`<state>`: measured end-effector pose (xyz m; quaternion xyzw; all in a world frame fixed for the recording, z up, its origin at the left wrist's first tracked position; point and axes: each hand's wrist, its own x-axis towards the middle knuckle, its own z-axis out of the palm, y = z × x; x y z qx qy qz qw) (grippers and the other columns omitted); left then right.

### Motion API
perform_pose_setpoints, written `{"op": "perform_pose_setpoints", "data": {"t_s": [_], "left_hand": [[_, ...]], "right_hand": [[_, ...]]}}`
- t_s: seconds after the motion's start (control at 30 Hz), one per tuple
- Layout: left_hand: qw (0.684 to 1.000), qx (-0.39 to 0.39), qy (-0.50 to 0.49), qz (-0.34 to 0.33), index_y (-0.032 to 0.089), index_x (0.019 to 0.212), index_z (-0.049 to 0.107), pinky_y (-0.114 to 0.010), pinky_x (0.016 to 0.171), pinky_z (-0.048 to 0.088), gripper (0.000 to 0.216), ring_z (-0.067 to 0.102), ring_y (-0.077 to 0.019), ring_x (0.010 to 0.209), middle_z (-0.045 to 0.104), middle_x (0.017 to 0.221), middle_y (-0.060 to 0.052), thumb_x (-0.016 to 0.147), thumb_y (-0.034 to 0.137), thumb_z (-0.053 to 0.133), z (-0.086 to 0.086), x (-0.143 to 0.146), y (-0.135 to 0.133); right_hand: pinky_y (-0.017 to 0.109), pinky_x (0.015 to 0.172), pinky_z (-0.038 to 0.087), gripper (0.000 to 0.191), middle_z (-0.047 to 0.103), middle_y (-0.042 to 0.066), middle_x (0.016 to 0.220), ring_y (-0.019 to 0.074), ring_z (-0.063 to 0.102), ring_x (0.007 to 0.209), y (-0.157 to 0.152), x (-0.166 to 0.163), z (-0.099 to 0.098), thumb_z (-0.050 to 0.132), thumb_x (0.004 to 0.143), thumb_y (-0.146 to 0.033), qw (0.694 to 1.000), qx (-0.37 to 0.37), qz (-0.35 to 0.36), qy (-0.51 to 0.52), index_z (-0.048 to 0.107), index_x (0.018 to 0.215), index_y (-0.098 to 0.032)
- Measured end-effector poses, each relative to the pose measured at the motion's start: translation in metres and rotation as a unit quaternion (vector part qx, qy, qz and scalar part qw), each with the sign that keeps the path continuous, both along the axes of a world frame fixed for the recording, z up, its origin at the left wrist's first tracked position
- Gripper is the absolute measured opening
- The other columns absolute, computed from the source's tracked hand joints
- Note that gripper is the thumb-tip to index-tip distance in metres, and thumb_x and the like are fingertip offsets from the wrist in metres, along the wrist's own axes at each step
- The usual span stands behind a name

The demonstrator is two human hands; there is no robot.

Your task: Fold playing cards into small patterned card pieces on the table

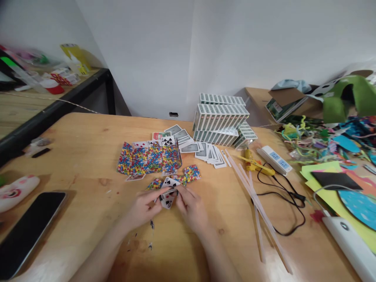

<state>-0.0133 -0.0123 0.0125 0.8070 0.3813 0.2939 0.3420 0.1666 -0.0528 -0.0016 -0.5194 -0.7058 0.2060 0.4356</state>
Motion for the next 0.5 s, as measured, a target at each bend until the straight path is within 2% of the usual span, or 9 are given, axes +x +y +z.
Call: {"op": "perform_pose_setpoints", "data": {"t_s": [0.23, 0.37, 0.5], "left_hand": [[0.989, 0.064, -0.054, 0.123, 0.019, 0.079, 0.069, -0.02, 0.062, 0.051, 0.012, 0.064, -0.0121, 0.059, 0.071, 0.069, -0.003, 0.075, 0.02, 0.058, -0.002, 0.011, -0.001], [0.986, 0.103, -0.056, 0.121, 0.018, 0.081, 0.069, -0.02, 0.059, 0.051, 0.015, 0.064, -0.0118, 0.058, 0.072, 0.07, -0.004, 0.076, 0.018, 0.055, -0.001, 0.017, -0.005], [0.985, 0.137, -0.031, 0.099, 0.017, 0.088, 0.068, -0.019, 0.057, 0.049, 0.021, 0.062, -0.01, 0.053, 0.071, 0.067, -0.003, 0.076, 0.015, 0.051, 0.0, 0.017, -0.005]], "right_hand": [[0.025, 0.065, 0.054, 0.014, 0.07, 0.006, 0.08, 0.0158, 0.066, 0.07, 0.001, -0.005, 0.002, 0.051, 0.083, -0.02, 0.997, -0.001, -0.062, 0.038, 0.065, 0.089, -0.019], [0.026, 0.062, 0.055, 0.013, 0.071, 0.006, 0.078, 0.0158, 0.067, 0.065, -0.001, -0.01, 0.001, 0.054, 0.082, -0.022, 0.993, 0.002, -0.112, 0.034, 0.066, 0.085, -0.019], [0.026, 0.064, 0.055, 0.017, 0.071, 0.007, 0.081, 0.0168, 0.068, 0.069, -0.002, -0.008, 0.001, 0.051, 0.082, -0.02, 0.993, 0.011, -0.117, 0.022, 0.067, 0.088, -0.019]]}}
